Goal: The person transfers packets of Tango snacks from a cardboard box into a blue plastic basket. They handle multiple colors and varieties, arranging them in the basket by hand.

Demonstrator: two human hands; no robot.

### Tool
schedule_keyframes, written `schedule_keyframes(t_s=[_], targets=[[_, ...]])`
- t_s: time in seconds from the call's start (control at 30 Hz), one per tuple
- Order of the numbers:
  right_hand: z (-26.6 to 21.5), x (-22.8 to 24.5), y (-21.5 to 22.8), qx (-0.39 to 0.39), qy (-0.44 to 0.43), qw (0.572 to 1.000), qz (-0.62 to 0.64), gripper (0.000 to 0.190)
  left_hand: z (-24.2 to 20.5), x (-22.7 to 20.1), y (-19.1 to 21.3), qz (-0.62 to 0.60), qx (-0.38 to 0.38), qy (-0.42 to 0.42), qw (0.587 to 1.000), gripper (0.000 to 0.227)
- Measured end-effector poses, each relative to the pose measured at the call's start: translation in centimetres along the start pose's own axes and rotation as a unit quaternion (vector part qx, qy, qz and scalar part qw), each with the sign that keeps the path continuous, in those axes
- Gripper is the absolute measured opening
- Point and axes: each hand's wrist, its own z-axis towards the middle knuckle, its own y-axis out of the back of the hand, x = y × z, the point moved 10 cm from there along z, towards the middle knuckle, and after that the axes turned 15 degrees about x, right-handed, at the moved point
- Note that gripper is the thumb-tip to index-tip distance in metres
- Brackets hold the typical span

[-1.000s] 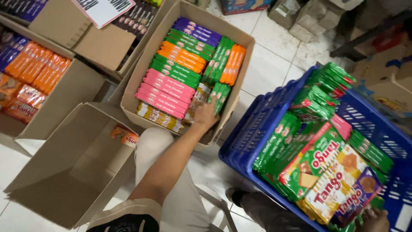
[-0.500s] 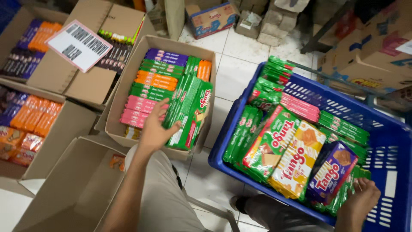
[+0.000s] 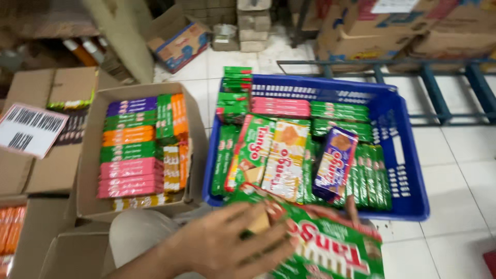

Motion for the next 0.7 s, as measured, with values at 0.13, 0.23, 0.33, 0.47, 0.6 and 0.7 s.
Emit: schedule_keyframes(t_s=[0.13, 0.23, 0.33, 0.47, 0.6, 0.7], targets=[[-2.5, -11.5, -1.2, 0.532, -0.634, 0.507, 0.24, 0.08, 3.6, -3.3, -2.3, 0.05, 0.06, -0.085, 0.993, 0.032], [-5.2, -7.9, 3.8, 0.664, -0.693, 0.062, 0.275, 0.102, 4.8, -3.9, -4.2, 0.006, 0.055, -0.111, 0.992, 0.029], [-3.6, -8.0, 3.5, 0.665, -0.678, 0.105, 0.295, 0.096, 5.6, -3.2, -5.5, -0.039, 0.036, -0.088, 0.995, 0.029], [1.9, -8.3, -2.5, 0.631, -0.612, 0.331, 0.342, 0.074, 3.4, 0.4, -9.9, -0.056, 0.077, 0.086, 0.992, 0.079], [6.8, -11.1, -7.3, 0.664, -0.551, 0.448, 0.236, 0.087, -2.4, 4.1, -11.7, -0.13, 0.019, 0.204, 0.97, 0.081], [11.0, -18.0, -6.1, 0.574, -0.527, 0.625, -0.049, 0.069, -8.2, 6.6, -13.2, -0.171, 0.006, 0.34, 0.925, 0.079]])
